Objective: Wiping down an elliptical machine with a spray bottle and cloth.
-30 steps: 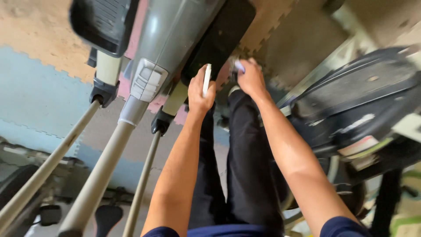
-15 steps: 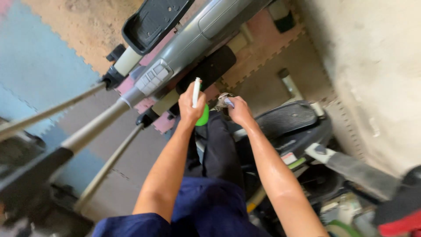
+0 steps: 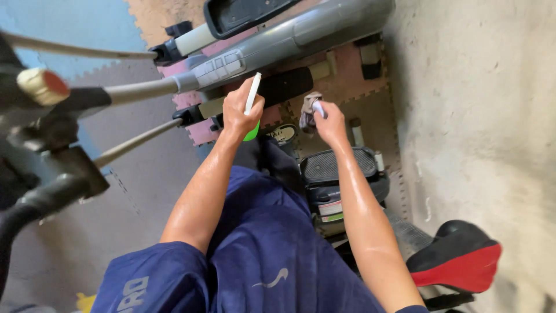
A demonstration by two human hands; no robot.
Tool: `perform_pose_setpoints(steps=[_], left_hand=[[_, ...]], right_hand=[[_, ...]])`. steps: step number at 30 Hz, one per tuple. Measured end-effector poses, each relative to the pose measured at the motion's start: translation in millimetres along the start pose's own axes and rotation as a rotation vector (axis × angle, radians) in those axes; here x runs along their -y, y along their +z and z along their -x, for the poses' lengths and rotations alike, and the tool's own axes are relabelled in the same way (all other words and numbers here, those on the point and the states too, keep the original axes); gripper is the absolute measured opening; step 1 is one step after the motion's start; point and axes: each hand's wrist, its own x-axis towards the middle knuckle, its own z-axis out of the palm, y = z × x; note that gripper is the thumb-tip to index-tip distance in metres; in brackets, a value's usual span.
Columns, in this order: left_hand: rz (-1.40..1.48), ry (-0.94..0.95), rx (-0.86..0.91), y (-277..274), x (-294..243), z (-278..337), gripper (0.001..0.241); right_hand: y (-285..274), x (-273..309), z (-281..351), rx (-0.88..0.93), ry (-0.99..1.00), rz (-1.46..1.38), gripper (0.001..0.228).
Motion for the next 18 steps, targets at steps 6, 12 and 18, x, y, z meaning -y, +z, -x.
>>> perform_pose_setpoints(steps=[6, 12, 18], left_hand=[[0.064, -0.032, -0.085, -31.0, -10.6, 7.2, 0.034], [0.102, -0.086, -0.172, -61.5, -22.1, 7.8, 0.037], [0.147, -0.165, -0.277, -79.0, -3.0, -0.7, 0.038]], right_hand=[[-34.9, 78.9, -32.6, 0.028, -0.185, 0.061, 0.034], [-46.9, 119.0, -77.6, 0.119, -0.395, 0.13, 0.032], [-49.3, 161.8, -112.8, 0.239, -0.437, 0.211, 0.031]])
